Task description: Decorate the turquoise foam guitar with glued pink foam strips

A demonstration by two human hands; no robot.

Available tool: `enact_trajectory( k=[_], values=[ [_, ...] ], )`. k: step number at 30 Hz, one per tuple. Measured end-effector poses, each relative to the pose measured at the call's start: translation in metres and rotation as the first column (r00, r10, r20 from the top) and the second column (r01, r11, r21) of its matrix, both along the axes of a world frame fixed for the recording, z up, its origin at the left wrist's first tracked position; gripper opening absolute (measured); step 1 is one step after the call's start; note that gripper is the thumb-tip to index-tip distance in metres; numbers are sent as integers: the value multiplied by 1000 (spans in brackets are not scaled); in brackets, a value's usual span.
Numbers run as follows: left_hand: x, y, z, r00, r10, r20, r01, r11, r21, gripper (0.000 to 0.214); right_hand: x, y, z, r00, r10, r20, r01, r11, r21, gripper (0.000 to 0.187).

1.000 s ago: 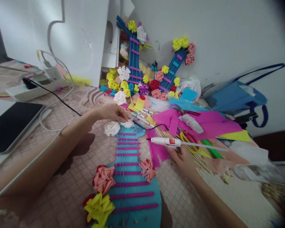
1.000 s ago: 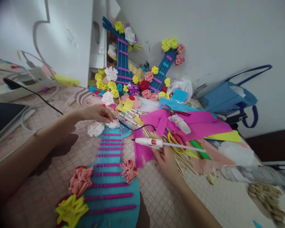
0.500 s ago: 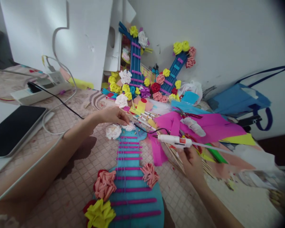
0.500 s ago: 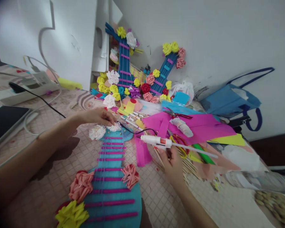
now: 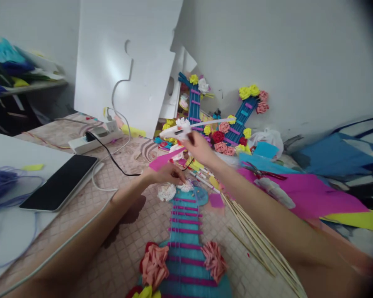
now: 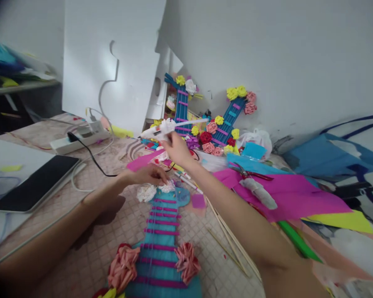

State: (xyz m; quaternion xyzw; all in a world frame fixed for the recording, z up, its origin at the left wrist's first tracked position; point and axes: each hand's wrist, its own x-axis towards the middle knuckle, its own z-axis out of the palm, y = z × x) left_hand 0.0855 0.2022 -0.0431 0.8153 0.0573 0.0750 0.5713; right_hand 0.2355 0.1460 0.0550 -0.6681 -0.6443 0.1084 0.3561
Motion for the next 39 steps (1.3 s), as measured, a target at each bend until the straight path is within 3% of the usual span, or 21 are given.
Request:
enact_trajectory(
  k=[4,8,12,22,26,30,31,35,39],
  values=[
    [-1,-2,-3,1000,27,4,-27,1000,-14,16,-38,56,-30,994,103,38,-99,991,-95,10],
    [0,-1,-5,999,34,-12,-35,999,-18,15,-55,79,-55,994,92,59,-84,987,-136,11],
    [1,0,-7,999,38,-14,-39,999,-30,15,-55,82,-64,992,105,64,-94,982,-164,21],
    [-2,-3,0,999,38,-25,-38,999,-28,13,-43,66,-54,986,161,44,-157,985,-77,34],
    [-1,-2,0,998,51,-30,-51,999,-15,14,-28,36,-45,993,114,17,-114,993,-4,23],
    [0,-1,0,998,48,-28,-48,999,-22,15,-15,-26,-32,989,136,50,-141,983,119,4],
    [0,-1,0,999,45,-28,-46,999,-26,16,-14,-44,-29,985,158,67,-163,982,92,5],
    [0,0,1,999,31,-30,-32,999,-42,16,-19,-104,-30,954,284,97,-257,939,-227,10],
    [0,0,-1,999,32,-17,-33,997,-64,15,-32,-130,-45,951,210,228,-106,912,-397,14]
  ],
)
